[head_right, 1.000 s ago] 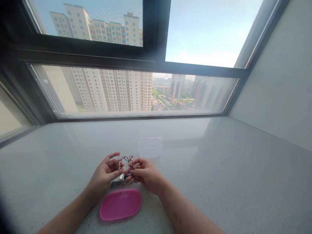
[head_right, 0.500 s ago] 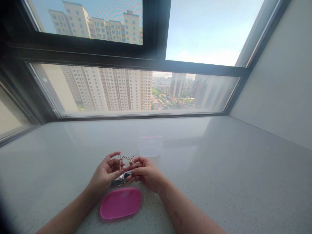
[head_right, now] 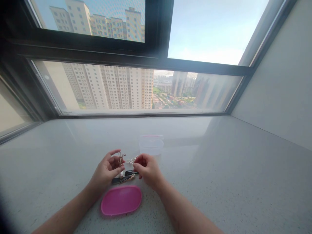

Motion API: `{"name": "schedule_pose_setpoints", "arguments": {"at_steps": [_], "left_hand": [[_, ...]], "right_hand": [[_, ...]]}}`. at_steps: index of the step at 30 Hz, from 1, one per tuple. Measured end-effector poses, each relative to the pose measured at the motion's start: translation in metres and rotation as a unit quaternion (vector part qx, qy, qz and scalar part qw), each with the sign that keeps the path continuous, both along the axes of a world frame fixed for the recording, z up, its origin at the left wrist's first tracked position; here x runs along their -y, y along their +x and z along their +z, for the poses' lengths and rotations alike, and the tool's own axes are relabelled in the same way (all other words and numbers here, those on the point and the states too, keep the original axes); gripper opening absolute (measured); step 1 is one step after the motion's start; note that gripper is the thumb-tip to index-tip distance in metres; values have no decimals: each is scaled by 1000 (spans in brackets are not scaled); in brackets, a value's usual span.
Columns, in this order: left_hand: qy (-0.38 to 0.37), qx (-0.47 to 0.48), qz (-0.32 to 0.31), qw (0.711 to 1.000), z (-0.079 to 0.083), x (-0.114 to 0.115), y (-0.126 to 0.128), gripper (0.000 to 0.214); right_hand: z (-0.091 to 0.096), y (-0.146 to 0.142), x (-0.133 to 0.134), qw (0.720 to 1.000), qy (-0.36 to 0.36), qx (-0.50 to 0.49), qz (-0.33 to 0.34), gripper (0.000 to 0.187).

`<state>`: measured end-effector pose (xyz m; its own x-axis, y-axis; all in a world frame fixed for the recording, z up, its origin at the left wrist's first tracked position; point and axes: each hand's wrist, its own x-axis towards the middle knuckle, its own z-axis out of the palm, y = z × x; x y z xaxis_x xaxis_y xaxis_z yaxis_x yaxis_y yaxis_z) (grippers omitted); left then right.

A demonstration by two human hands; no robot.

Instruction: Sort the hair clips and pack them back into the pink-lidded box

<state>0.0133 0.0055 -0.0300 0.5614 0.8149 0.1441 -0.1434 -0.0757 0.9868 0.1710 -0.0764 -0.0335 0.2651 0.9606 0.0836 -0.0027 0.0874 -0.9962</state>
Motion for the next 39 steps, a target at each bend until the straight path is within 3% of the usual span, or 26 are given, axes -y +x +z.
{"name": "schedule_pose_setpoints", "arguments": {"at_steps": [2,4,8,12,20,24,28,32,34,36,39], "left_hand": [[1,-11,27,1000,0,-2,0,59],[0,-18,42,999,0,-3,0,59],[-3,-21,41,999,0,-2,0,59],[-2,-17,34,999,0,-1,0,59],[-8,-23,25,999,-3,-3,-1,59],[-18,-14,18,1000,-2,-3,0,60],[-36,-7,21,999,0,-1,1,61],[-20,-4,6,1000,-2,-2,0,58],[-8,-9,-7,1000,-3,-2,-1,56],[-2,-17,-16,1000,-4,-2,-2,56],[-1,-22,-23,1000,-3,0,-2,56]], "right_hand": [[2,1,1,988,26,138,-64,10],[4,3,1,962,41,255,-83,18],[2,9,-1,925,25,380,-16,45],[-2,11,-2,899,-6,437,23,44],[5,14,3,870,-54,487,-59,20],[4,15,3,875,-53,477,-64,21],[0,13,-1,916,-13,392,-81,21],[-5,7,-7,994,-28,95,-49,22],[-6,4,-8,997,-33,-69,-13,25],[-4,1,-8,982,-40,-183,29,28],[0,0,-4,962,-72,-251,84,30]]}}
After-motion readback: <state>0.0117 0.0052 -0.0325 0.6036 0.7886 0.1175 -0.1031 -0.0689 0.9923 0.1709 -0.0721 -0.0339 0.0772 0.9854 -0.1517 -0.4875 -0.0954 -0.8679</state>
